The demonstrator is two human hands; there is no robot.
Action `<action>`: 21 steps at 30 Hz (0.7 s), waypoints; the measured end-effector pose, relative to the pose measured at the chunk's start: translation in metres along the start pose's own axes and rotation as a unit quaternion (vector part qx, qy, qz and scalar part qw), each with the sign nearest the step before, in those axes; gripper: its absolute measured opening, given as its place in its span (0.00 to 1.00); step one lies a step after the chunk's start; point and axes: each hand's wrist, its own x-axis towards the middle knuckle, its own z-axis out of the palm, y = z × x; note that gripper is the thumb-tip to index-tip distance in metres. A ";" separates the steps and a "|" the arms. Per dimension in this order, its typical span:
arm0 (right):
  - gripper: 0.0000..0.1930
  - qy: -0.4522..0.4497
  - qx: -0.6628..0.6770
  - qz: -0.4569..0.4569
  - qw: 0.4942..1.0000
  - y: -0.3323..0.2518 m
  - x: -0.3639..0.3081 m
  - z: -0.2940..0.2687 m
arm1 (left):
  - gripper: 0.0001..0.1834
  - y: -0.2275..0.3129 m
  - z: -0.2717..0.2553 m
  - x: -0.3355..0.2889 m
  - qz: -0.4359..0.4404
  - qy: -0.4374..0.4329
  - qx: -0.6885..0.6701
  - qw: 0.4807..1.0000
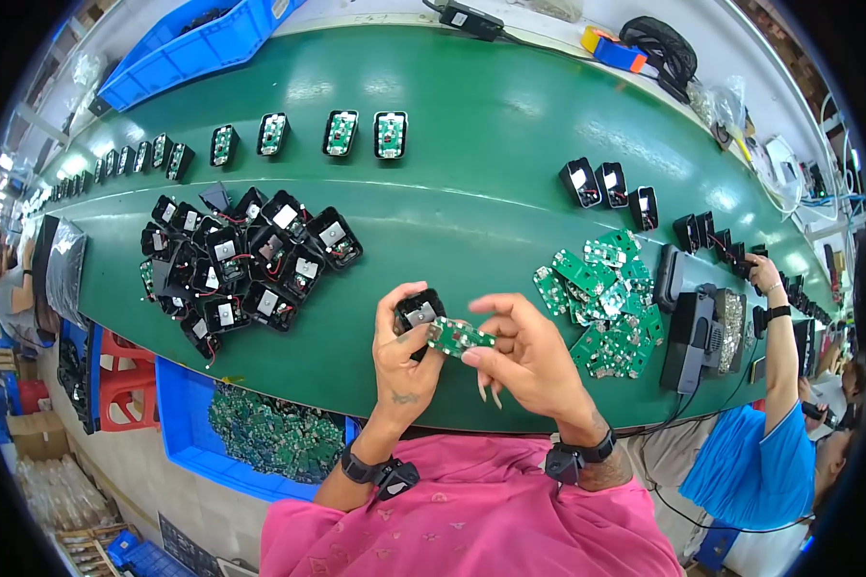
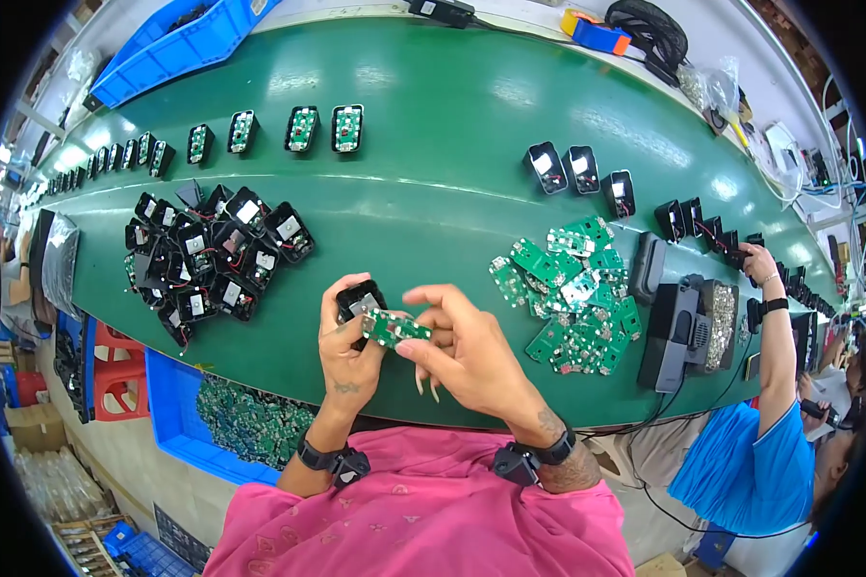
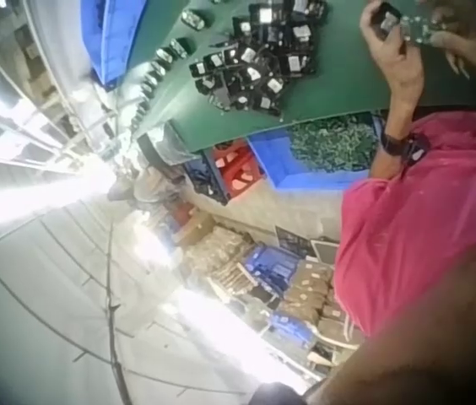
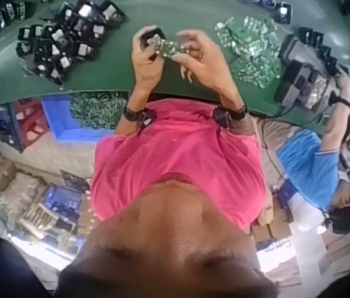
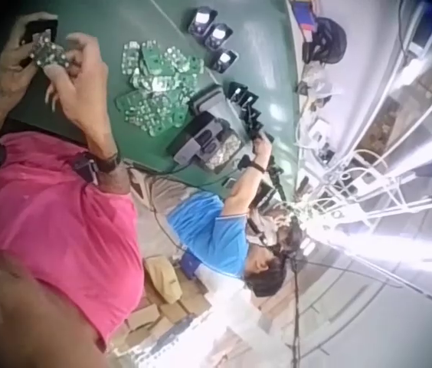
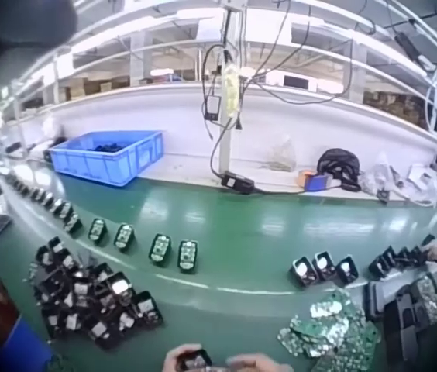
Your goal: Assembling electronic circuit boards into their plastic housings on a manufacturing line.
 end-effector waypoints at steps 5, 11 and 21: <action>0.13 0.013 -0.018 0.032 0.999 0.011 0.006 -0.009 | 0.08 0.004 0.001 -0.004 -0.007 -0.013 -0.026 1.000; 0.12 0.071 0.051 -0.026 0.996 0.030 0.008 -0.009 | 0.15 0.008 0.000 -0.002 -0.002 -0.065 -0.001 0.998; 0.12 0.107 0.057 -0.029 0.992 0.043 0.009 -0.012 | 0.46 0.014 0.006 0.001 -0.167 -0.117 -0.336 0.919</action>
